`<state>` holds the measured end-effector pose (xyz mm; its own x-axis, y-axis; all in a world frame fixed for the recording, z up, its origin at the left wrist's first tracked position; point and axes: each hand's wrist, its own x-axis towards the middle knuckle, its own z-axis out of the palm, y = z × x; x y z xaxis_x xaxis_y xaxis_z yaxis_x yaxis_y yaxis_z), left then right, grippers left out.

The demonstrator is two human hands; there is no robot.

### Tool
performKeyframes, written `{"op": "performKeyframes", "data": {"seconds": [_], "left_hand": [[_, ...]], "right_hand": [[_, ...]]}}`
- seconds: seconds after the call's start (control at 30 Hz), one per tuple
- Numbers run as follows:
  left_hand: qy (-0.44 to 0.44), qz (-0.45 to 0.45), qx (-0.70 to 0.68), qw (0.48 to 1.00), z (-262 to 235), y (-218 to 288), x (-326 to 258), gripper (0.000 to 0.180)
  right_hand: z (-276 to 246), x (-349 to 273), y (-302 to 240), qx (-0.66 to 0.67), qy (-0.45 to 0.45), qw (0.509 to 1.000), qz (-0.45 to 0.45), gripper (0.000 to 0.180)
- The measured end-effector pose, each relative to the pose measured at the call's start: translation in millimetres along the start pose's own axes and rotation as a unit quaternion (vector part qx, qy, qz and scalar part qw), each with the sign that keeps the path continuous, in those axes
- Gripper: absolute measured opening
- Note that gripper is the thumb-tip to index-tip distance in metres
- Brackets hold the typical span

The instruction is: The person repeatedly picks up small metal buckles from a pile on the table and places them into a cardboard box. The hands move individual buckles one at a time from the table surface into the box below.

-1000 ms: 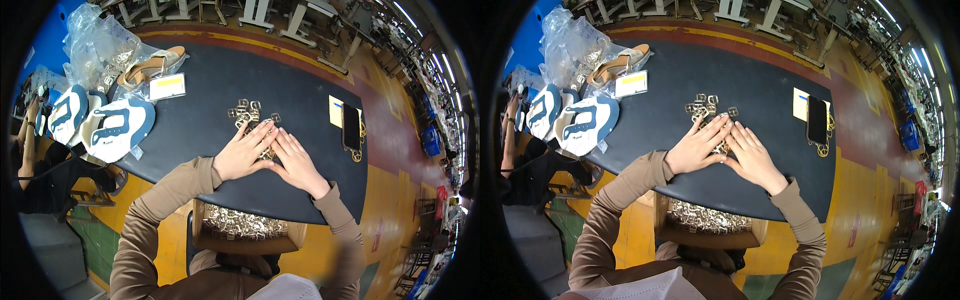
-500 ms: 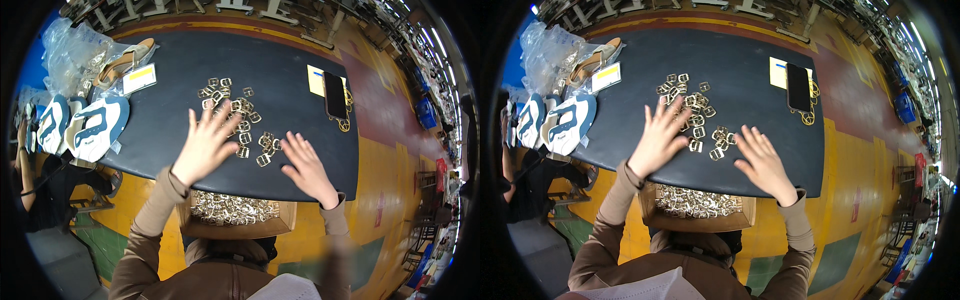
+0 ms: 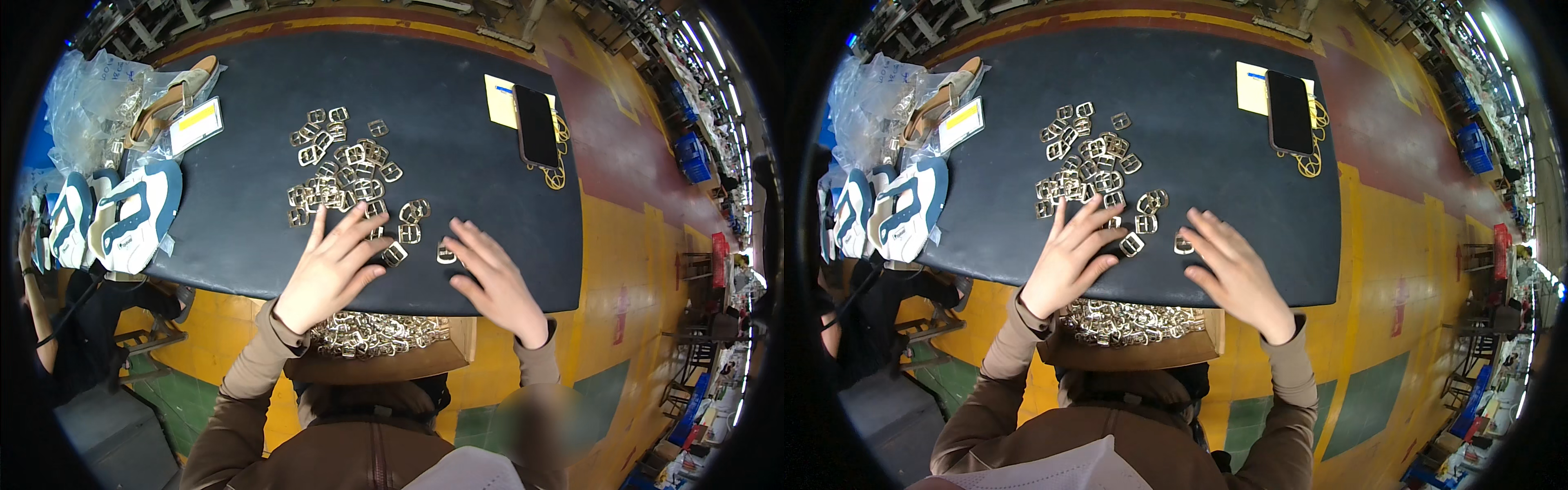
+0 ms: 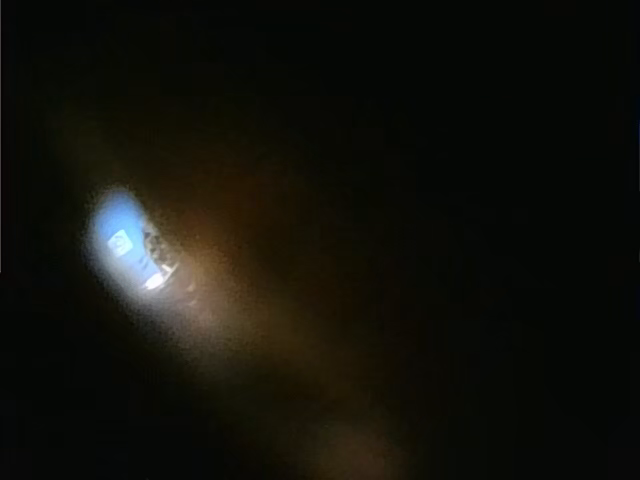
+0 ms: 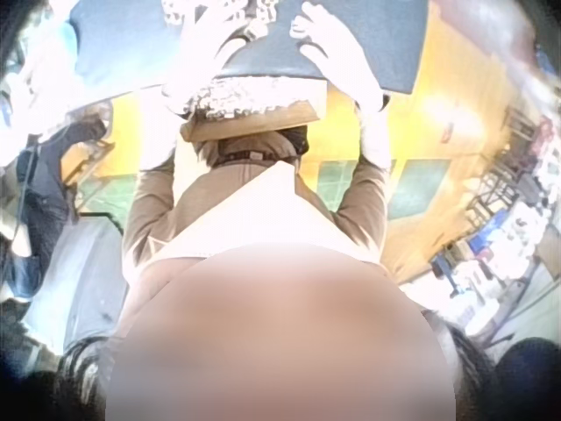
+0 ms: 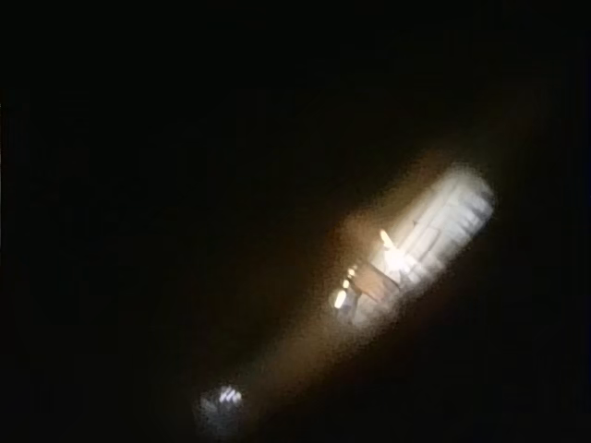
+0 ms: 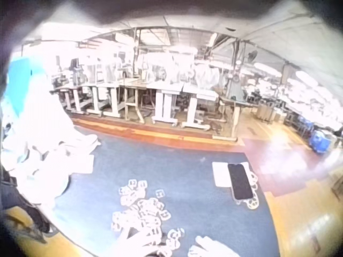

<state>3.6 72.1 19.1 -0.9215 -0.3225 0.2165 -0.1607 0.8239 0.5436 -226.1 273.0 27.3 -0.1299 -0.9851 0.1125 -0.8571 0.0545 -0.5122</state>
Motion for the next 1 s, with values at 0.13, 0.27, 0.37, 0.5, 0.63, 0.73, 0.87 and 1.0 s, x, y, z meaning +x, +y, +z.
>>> {"op": "performKeyframes", "data": {"seconds": [0.13, 0.27, 0.37, 0.5, 0.63, 0.73, 0.87, 1.0], "left_hand": [[0.006, -0.012, 0.003, 1.0, -3, -7, 5, 0.039], [-0.013, -0.002, 0.054, 0.998, 4, -3, 8, 0.044], [-0.024, 0.024, 0.079, 0.996, 3, -4, 8, 0.04], [-0.023, 0.027, 0.007, 0.999, -2, -7, 3, 0.03], [0.117, -0.071, -0.06, 0.989, -2, -12, -1, 0.023], [0.166, -0.087, -0.08, 0.979, -1, -15, -2, 0.023], [0.153, -0.065, -0.064, 0.984, 2, -16, -1, 0.024], [0.136, -0.047, -0.051, 0.988, 3, -14, 2, 0.027]], "right_hand": [[24, -9, -33, 0.045, -0.052, 0.996, -0.055, 0.049], [49, -14, -62, 0.167, -0.09, 0.972, -0.141, 0.054], [49, -3, -62, 0.226, -0.073, 0.947, -0.217, 0.04], [29, 29, -35, 0.136, 0.08, 0.983, -0.09, 0.034], [36, 46, -34, 0.059, 0.05, 0.992, -0.097, 0.034], [44, 38, -41, 0.055, -0.008, 0.988, -0.143, 0.035], [50, 25, -45, 0.028, -0.04, 0.984, -0.173, 0.031], [53, 14, -55, 0.071, -0.064, 0.98, -0.174, 0.031]]}}
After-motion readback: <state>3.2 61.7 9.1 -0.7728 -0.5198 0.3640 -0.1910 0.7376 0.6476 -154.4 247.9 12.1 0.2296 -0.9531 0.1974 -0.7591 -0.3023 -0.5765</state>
